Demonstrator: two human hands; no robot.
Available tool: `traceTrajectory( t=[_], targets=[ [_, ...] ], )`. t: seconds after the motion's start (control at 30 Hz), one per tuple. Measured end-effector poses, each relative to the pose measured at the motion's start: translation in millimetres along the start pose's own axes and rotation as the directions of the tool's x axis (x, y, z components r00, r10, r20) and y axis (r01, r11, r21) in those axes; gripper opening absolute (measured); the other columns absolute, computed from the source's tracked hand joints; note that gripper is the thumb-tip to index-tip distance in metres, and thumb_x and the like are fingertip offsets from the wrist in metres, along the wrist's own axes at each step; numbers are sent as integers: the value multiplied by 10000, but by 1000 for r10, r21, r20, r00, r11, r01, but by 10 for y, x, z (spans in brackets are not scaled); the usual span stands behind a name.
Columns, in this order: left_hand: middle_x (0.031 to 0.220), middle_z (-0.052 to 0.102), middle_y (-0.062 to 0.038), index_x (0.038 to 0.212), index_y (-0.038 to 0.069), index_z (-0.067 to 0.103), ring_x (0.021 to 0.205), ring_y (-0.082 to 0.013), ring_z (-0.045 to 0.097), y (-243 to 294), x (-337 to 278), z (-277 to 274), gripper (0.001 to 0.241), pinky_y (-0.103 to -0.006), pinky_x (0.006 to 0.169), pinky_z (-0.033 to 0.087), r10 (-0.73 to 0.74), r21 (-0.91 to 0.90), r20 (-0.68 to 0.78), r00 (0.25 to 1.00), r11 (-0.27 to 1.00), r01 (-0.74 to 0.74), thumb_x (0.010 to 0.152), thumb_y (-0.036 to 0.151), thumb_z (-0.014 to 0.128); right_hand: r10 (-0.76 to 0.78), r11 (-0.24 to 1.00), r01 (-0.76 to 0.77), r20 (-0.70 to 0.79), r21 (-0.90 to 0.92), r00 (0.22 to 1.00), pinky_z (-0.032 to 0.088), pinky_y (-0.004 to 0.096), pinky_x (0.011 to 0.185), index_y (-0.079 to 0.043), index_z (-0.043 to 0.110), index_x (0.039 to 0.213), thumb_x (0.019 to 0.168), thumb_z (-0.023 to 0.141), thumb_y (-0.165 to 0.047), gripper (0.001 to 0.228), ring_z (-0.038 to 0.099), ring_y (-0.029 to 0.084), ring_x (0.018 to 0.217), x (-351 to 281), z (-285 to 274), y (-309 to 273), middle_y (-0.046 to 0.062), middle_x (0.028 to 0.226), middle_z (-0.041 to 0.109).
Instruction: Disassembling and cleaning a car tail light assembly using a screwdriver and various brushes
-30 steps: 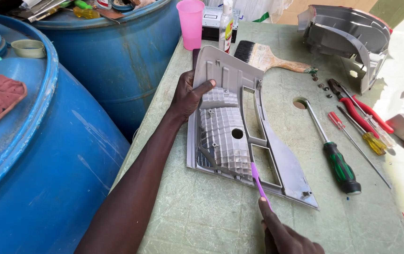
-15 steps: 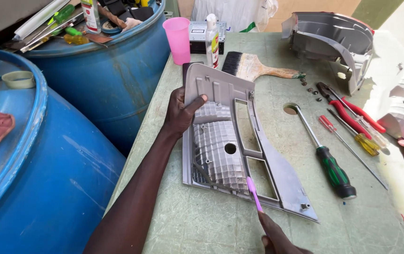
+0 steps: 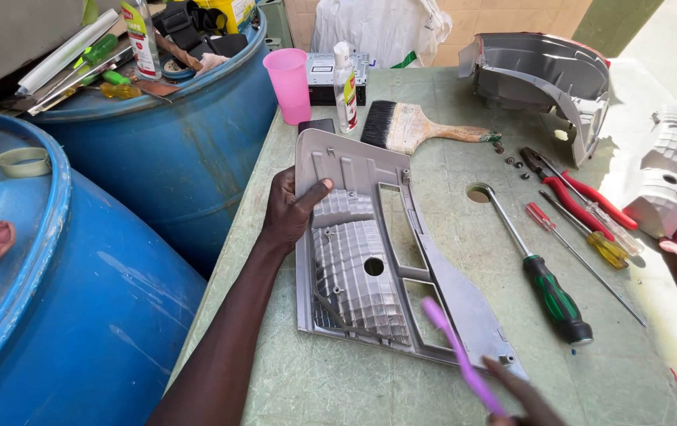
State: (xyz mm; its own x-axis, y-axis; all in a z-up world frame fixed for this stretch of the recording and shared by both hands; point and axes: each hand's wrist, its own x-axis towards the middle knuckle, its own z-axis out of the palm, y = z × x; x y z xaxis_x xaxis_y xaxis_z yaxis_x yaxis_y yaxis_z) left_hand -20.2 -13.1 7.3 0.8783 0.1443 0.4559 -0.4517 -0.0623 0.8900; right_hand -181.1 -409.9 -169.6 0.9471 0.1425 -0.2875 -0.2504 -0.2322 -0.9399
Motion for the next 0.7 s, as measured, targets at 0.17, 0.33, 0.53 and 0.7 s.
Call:
traceTrajectory(
  t=[0.17, 0.33, 0.53, 0.7],
  targets=[
    [805, 670, 13, 917, 52, 723, 776, -95, 622, -25, 1, 12, 171, -269, 659, 482, 0, -17, 6, 1000, 1000, 0, 831, 198, 698, -442, 663, 57, -329, -747, 835, 508, 212, 739, -454, 750, 1098, 861, 576, -421, 297, 719, -54, 885, -515, 6, -1691, -255, 1016, 766],
    [855, 707, -2, 959, 42, 735, 815, -104, 648, 16, -2, 8, 202, -271, 685, 505, -6, -30, 7, 1000, 1000, 7, 829, 190, 688, -454, 578, 323, 33, -749, 890, 556, 265, 659, -395, 760, 1167, 863, 574, -388, 356, 731, 95, 691, -156, -104, -1973, -161, 877, 771],
    [866, 682, 13, 954, 52, 720, 827, -95, 622, 45, 2, -23, 191, -275, 696, 496, 40, -7, 48, 998, 999, -39, 840, 201, 683, -344, 317, 92, -23, -944, 939, 512, 366, 606, -603, 641, 1204, 896, 571, -348, 406, 705, 136, 797, -2, -52, -2124, -195, 932, 667],
    [665, 438, 94, 730, 145, 591, 631, -34, 381, 76, -4, -24, 156, -250, 559, 307, 58, 43, 48, 997, 997, -60, 836, 221, 677, -625, 462, 366, -3, -808, 781, 348, 264, 482, -373, 810, 1086, 812, 676, -258, 326, 411, 142, 456, -161, -465, -1835, -22, 556, 503]
  ],
)
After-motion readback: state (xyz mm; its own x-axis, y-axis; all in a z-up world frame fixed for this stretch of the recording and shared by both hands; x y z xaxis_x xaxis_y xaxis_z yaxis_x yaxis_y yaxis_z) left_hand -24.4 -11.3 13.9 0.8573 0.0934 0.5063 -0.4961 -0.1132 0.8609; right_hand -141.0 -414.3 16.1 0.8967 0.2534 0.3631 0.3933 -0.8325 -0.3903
